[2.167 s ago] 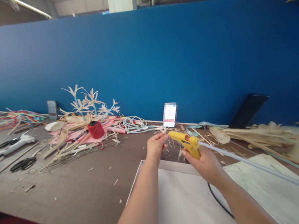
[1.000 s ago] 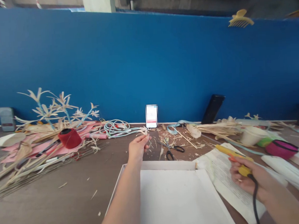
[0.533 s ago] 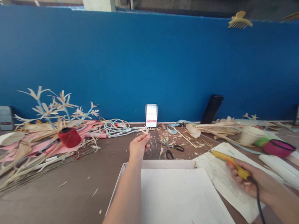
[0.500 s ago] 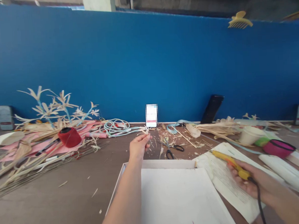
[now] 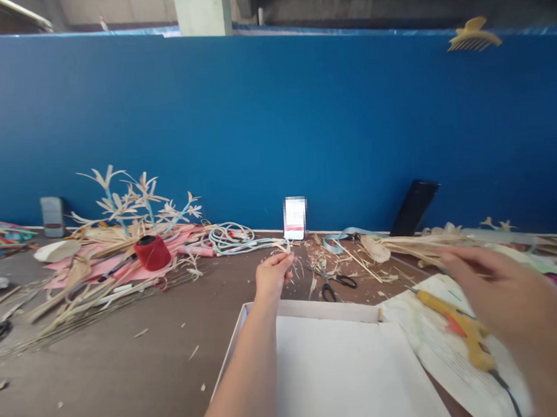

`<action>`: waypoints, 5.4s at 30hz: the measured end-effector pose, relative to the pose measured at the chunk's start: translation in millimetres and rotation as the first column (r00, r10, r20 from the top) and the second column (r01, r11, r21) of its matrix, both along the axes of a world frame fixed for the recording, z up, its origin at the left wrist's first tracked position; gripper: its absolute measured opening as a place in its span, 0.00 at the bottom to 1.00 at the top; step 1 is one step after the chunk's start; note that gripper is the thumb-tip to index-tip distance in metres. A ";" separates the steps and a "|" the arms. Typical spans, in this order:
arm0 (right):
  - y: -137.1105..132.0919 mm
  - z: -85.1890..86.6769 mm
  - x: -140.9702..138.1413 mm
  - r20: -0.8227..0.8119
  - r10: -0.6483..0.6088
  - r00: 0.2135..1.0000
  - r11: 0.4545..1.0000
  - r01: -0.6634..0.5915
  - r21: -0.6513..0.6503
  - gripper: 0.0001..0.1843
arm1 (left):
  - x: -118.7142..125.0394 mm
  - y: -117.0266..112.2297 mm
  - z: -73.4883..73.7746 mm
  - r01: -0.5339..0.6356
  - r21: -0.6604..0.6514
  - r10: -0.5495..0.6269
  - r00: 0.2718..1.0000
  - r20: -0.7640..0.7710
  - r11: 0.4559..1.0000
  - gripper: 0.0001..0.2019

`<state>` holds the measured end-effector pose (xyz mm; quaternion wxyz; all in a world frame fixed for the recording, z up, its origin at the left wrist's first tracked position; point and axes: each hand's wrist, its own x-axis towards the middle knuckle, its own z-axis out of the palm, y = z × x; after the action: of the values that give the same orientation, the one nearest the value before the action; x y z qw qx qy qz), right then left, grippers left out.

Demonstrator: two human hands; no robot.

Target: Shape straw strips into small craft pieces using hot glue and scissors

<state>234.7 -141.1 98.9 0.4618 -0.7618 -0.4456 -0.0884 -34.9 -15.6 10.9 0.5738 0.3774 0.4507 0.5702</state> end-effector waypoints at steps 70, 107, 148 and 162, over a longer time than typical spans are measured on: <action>112.6 -68.7 -119.2 -0.703 0.538 0.464 0.703 -0.708 0.071 0.14 | 6.8 -1.8 -8.9 0.207 0.165 -0.148 0.938 -0.312 0.964 0.12; 110.7 -68.4 -116.9 -0.719 0.559 0.413 0.658 -0.749 0.081 0.17 | 3.4 -6.6 -6.2 0.159 0.265 -0.006 0.867 -0.498 0.951 0.09; 114.0 -73.0 -129.7 -0.413 0.787 0.458 0.568 -0.800 0.193 0.14 | 8.4 -13.3 3.6 -0.064 0.552 0.241 0.936 -0.255 0.831 0.05; 110.0 -74.1 -135.5 -0.130 0.845 0.519 0.533 -0.794 0.293 0.06 | 12.8 -17.5 5.9 -0.096 0.546 0.224 0.959 -0.173 0.832 0.04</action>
<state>99.2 -31.1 24.8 0.5745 -0.4148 -0.6778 0.1961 -22.1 -33.1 16.8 0.3405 0.5456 0.3681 0.6714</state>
